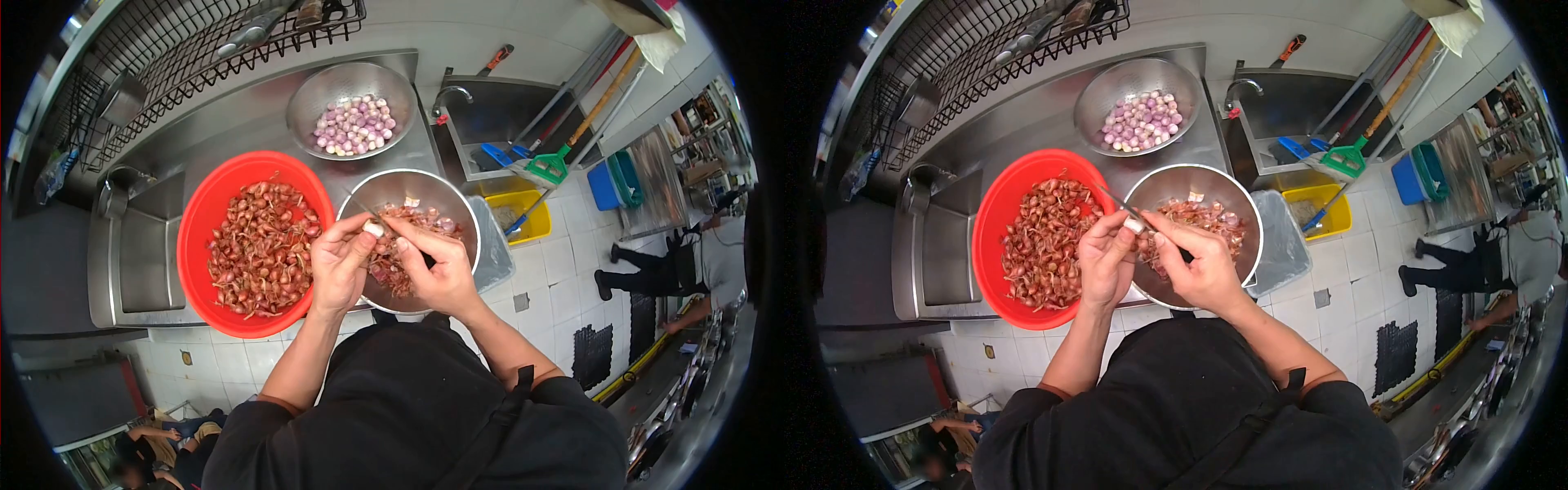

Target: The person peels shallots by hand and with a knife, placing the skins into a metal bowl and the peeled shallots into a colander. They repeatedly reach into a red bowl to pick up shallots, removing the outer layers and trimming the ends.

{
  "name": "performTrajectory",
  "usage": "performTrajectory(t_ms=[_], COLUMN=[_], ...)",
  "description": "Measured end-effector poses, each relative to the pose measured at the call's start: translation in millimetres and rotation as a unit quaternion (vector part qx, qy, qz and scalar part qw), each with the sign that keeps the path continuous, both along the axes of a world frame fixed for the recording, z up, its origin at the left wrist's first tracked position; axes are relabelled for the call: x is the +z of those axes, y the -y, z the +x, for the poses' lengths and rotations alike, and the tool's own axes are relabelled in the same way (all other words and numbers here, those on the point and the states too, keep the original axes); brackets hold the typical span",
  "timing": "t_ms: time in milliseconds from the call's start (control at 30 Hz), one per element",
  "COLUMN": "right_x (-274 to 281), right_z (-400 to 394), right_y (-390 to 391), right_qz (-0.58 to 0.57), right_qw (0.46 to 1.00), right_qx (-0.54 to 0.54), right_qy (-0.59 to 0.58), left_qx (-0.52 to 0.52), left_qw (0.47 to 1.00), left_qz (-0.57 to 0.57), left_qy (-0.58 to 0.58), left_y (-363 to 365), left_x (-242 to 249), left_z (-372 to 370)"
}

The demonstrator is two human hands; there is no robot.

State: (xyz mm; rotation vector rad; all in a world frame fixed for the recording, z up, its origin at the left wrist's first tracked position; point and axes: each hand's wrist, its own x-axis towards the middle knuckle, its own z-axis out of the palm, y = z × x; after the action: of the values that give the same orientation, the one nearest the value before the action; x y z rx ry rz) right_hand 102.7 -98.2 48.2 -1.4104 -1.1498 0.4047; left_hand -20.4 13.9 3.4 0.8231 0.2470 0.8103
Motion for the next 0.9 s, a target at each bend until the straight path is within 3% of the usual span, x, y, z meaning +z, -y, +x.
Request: performTrajectory(t_ms=[233, 300, 433, 500, 633, 700, 800, 833, 900], right_x=[4, 6, 0, -1, -9, -6, -2, -2, -5], right_z=[2, -2, -2, -2, 1, 1, 7, 6, 3], right_y=[2, 3, 0, -1, -3, -2, -1, -3, -6], right_qz=[-0.005, -0.027, -0.028, -0.043, -0.015, -0.065, -0.146, -0.145, -0.028], right_qw=[1.0, 0.992, 0.997, 0.989, 0.989, 0.965, 0.949, 0.949, 0.982], right_qx=[0.006, 0.048, 0.037, 0.053, 0.054, 0.041, 0.029, 0.03, 0.046], right_qy=[-0.023, -0.111, -0.063, -0.133, -0.14, -0.252, -0.278, -0.278, -0.179], left_qx=[-0.042, -0.046, -0.022, -0.019, -0.042, -0.037, -0.048, -0.052, -0.056], left_qw=[0.999, 0.999, 0.999, 0.999, 0.998, 0.998, 0.998, 0.998, 0.998], left_qz=[0.008, 0.007, 0.018, 0.02, 0.044, 0.045, 0.031, 0.004, -0.023], left_qy=[-0.005, -0.011, -0.031, -0.029, -0.034, -0.035, -0.02, -0.026, -0.032], left_y=[-4, -4, -4, -6, -10, -11, -13, -14, -13], left_x=[8, 9, 3, 2, 3, 4, 7, 11, 11], left_z=[-1, -1, -2, -3, -4, -4, -5, -4, -3])
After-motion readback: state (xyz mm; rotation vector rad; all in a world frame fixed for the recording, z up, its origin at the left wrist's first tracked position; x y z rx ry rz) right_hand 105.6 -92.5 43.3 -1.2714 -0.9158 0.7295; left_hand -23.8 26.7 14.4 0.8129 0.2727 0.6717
